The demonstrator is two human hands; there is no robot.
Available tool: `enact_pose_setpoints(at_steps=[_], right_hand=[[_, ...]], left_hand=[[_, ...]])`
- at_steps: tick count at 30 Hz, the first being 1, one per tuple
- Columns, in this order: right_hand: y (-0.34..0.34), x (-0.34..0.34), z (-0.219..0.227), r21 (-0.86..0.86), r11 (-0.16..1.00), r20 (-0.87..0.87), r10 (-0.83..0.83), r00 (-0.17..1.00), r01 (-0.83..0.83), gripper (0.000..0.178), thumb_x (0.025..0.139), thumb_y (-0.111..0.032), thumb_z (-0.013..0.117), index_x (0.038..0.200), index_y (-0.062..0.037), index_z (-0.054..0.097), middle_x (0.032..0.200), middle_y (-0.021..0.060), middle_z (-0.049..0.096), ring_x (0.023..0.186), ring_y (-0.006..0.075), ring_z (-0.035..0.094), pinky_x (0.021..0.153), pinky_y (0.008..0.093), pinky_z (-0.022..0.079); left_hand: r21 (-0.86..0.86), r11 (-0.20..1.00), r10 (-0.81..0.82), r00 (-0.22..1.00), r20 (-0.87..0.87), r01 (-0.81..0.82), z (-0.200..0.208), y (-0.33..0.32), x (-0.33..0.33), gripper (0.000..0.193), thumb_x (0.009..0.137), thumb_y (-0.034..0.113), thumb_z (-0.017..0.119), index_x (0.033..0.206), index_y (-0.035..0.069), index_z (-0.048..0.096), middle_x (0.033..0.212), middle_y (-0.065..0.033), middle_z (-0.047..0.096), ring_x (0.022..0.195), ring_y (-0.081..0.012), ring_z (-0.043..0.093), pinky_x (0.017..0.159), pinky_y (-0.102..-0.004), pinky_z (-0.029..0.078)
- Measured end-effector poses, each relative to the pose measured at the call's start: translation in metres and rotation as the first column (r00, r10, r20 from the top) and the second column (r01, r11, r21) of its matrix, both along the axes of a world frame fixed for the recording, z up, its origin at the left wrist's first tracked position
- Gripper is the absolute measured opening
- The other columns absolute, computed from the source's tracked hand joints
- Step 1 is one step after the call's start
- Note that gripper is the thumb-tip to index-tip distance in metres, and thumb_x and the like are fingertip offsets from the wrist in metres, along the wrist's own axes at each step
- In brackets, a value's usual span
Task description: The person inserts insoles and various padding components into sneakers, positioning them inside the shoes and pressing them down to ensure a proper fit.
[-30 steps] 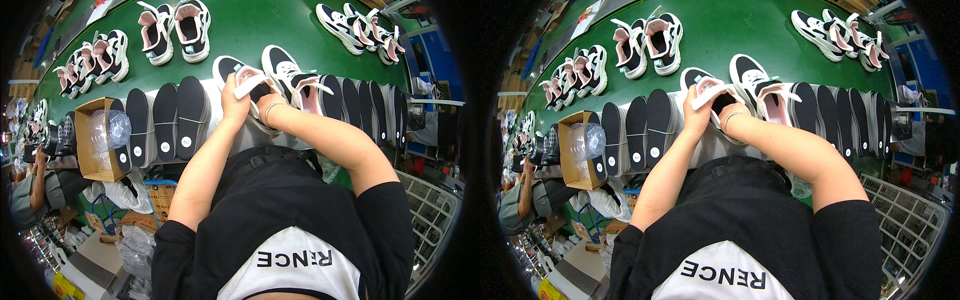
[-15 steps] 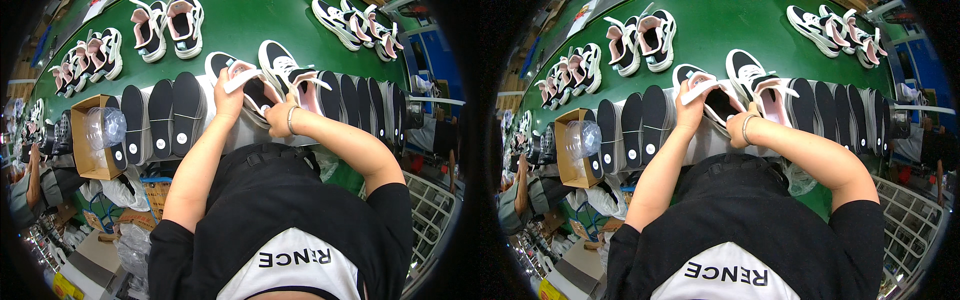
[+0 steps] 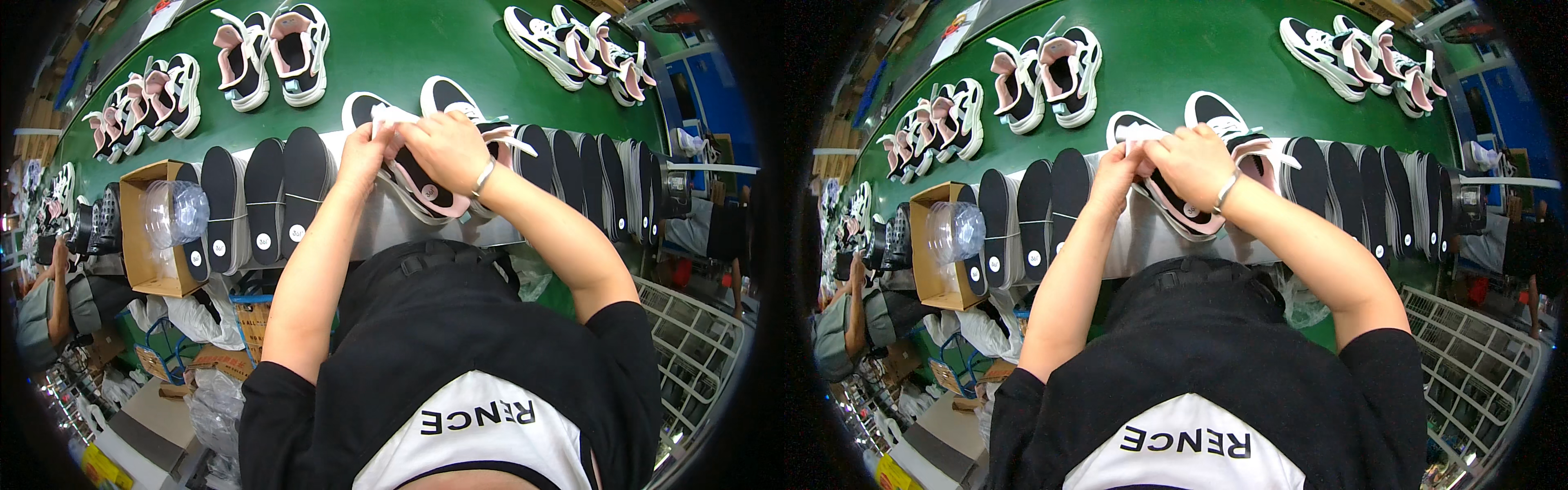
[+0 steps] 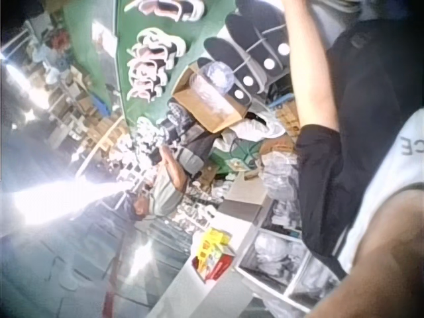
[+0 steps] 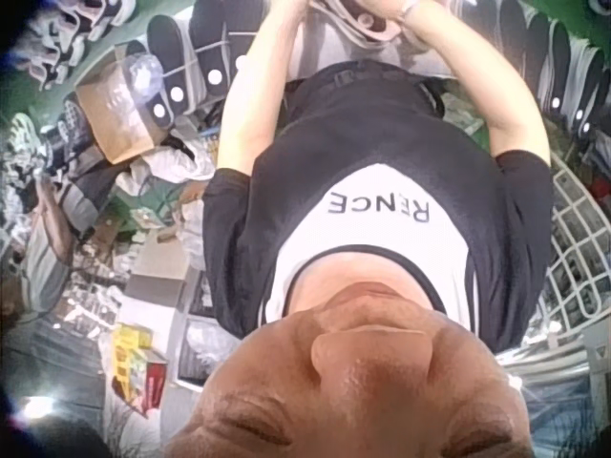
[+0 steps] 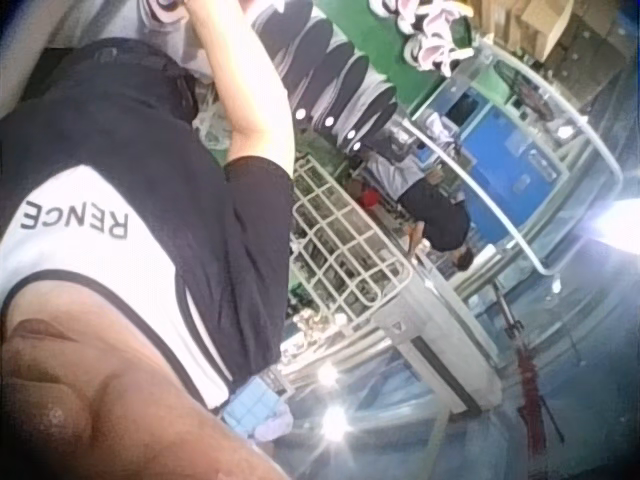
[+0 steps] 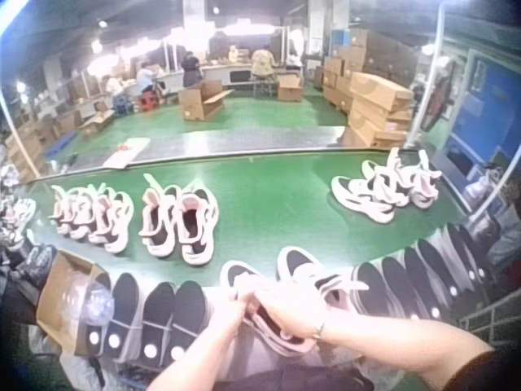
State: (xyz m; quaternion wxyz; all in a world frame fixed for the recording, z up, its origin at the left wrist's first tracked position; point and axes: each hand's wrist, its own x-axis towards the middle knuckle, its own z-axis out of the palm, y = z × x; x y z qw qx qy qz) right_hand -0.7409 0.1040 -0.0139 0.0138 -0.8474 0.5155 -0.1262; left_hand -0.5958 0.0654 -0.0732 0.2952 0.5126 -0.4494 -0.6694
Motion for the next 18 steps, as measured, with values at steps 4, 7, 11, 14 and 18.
enact_pose_setpoints(at_steps=[4, 7, 11, 14, 18], right_hand=[[-0.017, -0.005, -0.028, -0.143, 0.989, -0.017, -0.037, 0.999, 0.034, 0.02, 0.071, -0.017, 0.05, 0.09, -0.011, 0.053, 0.079, 0.0015, 0.055, 0.073, 0.0183, 0.054, 0.064, 0.0307, 0.042], [-0.02, -0.012, -0.035, -0.119, 0.993, -0.032, 0.001, 0.999, -0.005, 0.027, 0.069, -0.02, 0.056, 0.095, -0.0142, 0.055, 0.077, 0.0013, 0.054, 0.073, 0.0192, 0.055, 0.06, 0.0294, 0.043], [-0.022, -0.012, -0.02, 0.093, 0.992, 0.018, -0.084, 0.996, 0.082, 0.016, 0.072, -0.023, 0.056, 0.085, -0.0145, 0.057, 0.074, 0.001, 0.054, 0.073, 0.0198, 0.055, 0.065, 0.0334, 0.039], [-0.02, -0.01, -0.025, 0.083, 0.993, 0.101, -0.091, 0.991, 0.082, 0.01, 0.072, -0.024, 0.056, 0.074, -0.014, 0.058, 0.072, 0.0016, 0.055, 0.072, 0.0209, 0.055, 0.071, 0.036, 0.034], [-0.018, -0.007, -0.024, 0.326, 0.944, 0.484, -0.218, 0.848, 0.056, 0.011, 0.074, -0.021, 0.057, 0.075, -0.0097, 0.059, 0.072, -0.0004, 0.057, 0.067, 0.015, 0.053, 0.066, 0.0291, 0.036]], left_hand=[[0.088, 0.996, -0.02, 0.996, -0.081, 0.028, 0.007, -0.001, -0.005, 0.033, 0.086, 0.032, 0.046, 0.088, 0.0, 0.056, 0.071, -0.002, 0.055, 0.06, -0.0078, 0.046, 0.053, -0.0211, 0.037], [0.143, 0.988, -0.038, 0.996, -0.084, 0.05, 0.005, -0.003, -0.004, 0.035, 0.087, 0.033, 0.044, 0.095, 0.001, 0.055, 0.079, -0.0038, 0.057, 0.064, -0.0085, 0.05, 0.057, -0.022, 0.04], [0.126, 0.987, -0.088, 0.99, -0.112, 0.102, -0.002, -0.006, -0.004, 0.034, 0.086, 0.036, 0.043, 0.092, 0.005, 0.056, 0.075, -0.0007, 0.057, 0.063, -0.0073, 0.05, 0.056, -0.0207, 0.04], [0.085, 0.993, -0.083, 0.995, -0.046, 0.086, 0.001, -0.004, -0.011, 0.032, 0.087, 0.033, 0.043, 0.091, 0.004, 0.055, 0.073, -0.0005, 0.056, 0.062, -0.0071, 0.048, 0.056, -0.0201, 0.039], [0.08, 0.996, -0.018, 0.986, -0.166, 0.032, -0.001, 0.001, -0.012, 0.03, 0.088, 0.03, 0.044, 0.091, 0.002, 0.054, 0.073, -0.0008, 0.055, 0.063, -0.0065, 0.047, 0.058, -0.0196, 0.039]])
